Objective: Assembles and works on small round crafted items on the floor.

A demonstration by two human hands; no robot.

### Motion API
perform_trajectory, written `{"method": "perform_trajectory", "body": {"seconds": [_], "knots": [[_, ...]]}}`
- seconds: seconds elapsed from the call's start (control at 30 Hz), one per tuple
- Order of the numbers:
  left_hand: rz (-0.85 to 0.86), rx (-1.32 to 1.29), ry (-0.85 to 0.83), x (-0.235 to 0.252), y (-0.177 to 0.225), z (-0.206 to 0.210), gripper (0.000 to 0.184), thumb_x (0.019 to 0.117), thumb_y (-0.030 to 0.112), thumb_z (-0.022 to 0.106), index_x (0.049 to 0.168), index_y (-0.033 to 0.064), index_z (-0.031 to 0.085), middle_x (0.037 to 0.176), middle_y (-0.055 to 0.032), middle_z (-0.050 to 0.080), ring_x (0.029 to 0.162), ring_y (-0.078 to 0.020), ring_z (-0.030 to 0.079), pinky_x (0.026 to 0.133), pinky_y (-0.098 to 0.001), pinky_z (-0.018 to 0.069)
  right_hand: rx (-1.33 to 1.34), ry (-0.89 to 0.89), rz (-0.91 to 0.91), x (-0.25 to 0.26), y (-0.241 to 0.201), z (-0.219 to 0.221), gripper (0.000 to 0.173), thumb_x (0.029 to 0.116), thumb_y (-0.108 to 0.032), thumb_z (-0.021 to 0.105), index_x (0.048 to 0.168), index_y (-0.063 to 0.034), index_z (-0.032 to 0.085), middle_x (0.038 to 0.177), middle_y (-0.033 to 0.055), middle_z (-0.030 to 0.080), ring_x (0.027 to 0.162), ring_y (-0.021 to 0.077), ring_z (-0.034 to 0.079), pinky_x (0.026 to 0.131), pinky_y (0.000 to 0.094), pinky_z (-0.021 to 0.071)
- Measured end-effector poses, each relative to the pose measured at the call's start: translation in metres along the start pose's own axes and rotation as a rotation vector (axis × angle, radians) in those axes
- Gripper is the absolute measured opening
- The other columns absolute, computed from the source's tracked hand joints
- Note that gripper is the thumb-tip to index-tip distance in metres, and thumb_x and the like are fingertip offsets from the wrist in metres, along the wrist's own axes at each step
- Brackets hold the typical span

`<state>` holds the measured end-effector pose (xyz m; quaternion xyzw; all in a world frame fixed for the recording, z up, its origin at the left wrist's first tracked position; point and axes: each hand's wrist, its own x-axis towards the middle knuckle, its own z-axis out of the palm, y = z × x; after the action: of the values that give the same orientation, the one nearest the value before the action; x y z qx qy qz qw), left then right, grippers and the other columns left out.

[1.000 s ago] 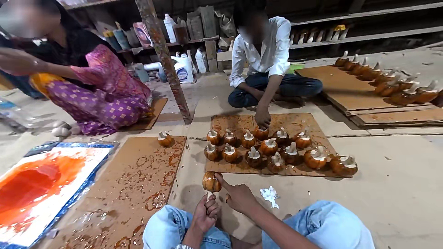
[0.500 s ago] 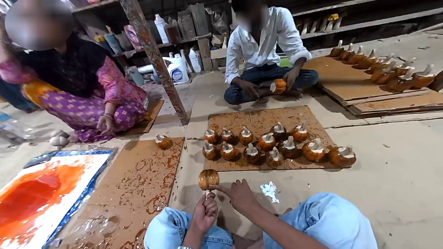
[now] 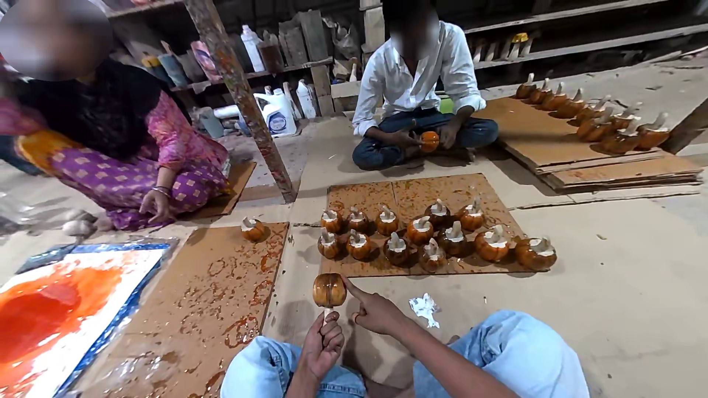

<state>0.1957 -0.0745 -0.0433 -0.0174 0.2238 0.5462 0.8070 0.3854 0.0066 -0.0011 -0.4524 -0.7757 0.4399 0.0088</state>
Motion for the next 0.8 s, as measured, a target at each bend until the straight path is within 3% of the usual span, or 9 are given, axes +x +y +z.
{"method": "perform_trajectory", "body": {"seconds": [0.13,0.2,0.27,0.33,0.4,0.47,0.57,0.73,0.8], "knots": [[0.088,0.007,0.061,0.004,-0.001,-0.001,0.059,0.1116,0.041,0.013,0.086,0.0101,0.056,0.046,0.0075,0.040,0.036,-0.0022,0.041,0.039,-0.0166,0.0375,-0.166,-0.041,0.002,-0.004,0.002,0.014,0.101,0.0918,-0.026,0.066,0.164,-0.0414,-0.003,0.106,0.0239,0.069,0.094,0.0458,0.068,0.079,0.0678,0.0516],[0.178,0.110,0.137,0.007,0.001,0.001,0.056,0.1120,0.041,0.012,0.086,0.0116,0.053,0.046,0.0076,0.038,0.036,-0.0030,0.039,0.039,-0.0175,0.0374,-0.330,-0.067,-0.045,-0.008,0.005,0.021,0.086,0.0930,-0.028,0.065,0.164,-0.0399,0.018,0.112,0.0225,0.071,0.102,0.0455,0.067,0.087,0.0688,0.0481],[0.303,0.341,0.291,0.011,0.010,0.004,0.053,0.1129,0.040,0.012,0.091,0.0107,0.049,0.047,0.0074,0.035,0.036,-0.0042,0.034,0.039,-0.0191,0.0346,-0.447,-0.043,-0.110,-0.012,0.008,0.027,0.079,0.0918,-0.024,0.066,0.160,-0.0418,0.031,0.112,0.0206,0.072,0.106,0.0447,0.066,0.097,0.0707,0.0402],[0.415,0.582,0.435,0.013,0.021,0.004,0.051,0.1136,0.040,0.016,0.095,0.0059,0.050,0.048,0.0060,0.034,0.037,-0.0054,0.033,0.039,-0.0203,0.0333,-0.455,0.064,-0.129,-0.017,0.006,0.020,0.067,0.0964,-0.027,0.061,0.159,-0.0366,0.037,0.118,0.0179,0.070,0.113,0.0412,0.063,0.098,0.0645,0.0425],[0.465,0.720,0.482,0.010,0.027,0.006,0.051,0.1137,0.039,0.019,0.095,0.0043,0.052,0.048,0.0060,0.033,0.037,-0.0046,0.032,0.038,-0.0195,0.0312,-0.486,0.314,-0.240,-0.021,0.008,0.008,0.062,0.0978,-0.030,0.058,0.157,-0.0365,0.041,0.110,0.0151,0.069,0.106,0.0373,0.065,0.090,0.0584,0.0481],[0.442,0.809,0.485,0.007,0.027,0.007,0.051,0.1137,0.039,0.021,0.095,0.0041,0.054,0.049,0.0062,0.034,0.038,-0.0039,0.032,0.039,-0.0193,0.0303,-0.615,0.592,-0.443,-0.015,0.018,0.005,0.054,0.0973,-0.034,0.058,0.150,-0.0400,0.051,0.104,0.0084,0.068,0.099,0.0307,0.066,0.085,0.0533,0.0510],[0.348,0.980,0.501,0.006,0.025,0.011,0.053,0.1135,0.039,0.024,0.090,0.0042,0.056,0.051,0.0053,0.035,0.040,-0.0059,0.033,0.042,-0.0219,0.0318,-0.798,0.738,-0.645,-0.007,0.024,0.006,0.045,0.1011,-0.044,0.050,0.146,-0.0450,0.054,0.111,0.0038,0.067,0.103,0.0242,0.065,0.091,0.0513,0.0486],[0.129,1.185,0.453,0.010,0.022,0.008,0.054,0.1126,0.044,0.026,0.086,0.0063,0.055,0.055,0.0035,0.037,0.043,-0.0089,0.035,0.044,-0.0258,0.0342,-0.990,0.651,-0.769,-0.003,0.024,0.003,0.039,0.1045,-0.052,0.044,0.140,-0.0442,0.056,0.132,-0.0005,0.065,0.117,0.0217,0.064,0.101,0.0544,0.0458],[0.042,1.274,0.436,0.009,0.023,0.010,0.054,0.1125,0.045,0.026,0.090,0.0061,0.056,0.059,0.0026,0.038,0.045,-0.0103,0.037,0.046,-0.0273,0.0361,-1.046,0.601,-0.836,-0.003,0.022,-0.008,0.038,0.1060,-0.053,0.041,0.139,-0.0429,0.057,0.130,-0.0014,0.065,0.118,0.0208,0.063,0.104,0.0540,0.0440]]}}
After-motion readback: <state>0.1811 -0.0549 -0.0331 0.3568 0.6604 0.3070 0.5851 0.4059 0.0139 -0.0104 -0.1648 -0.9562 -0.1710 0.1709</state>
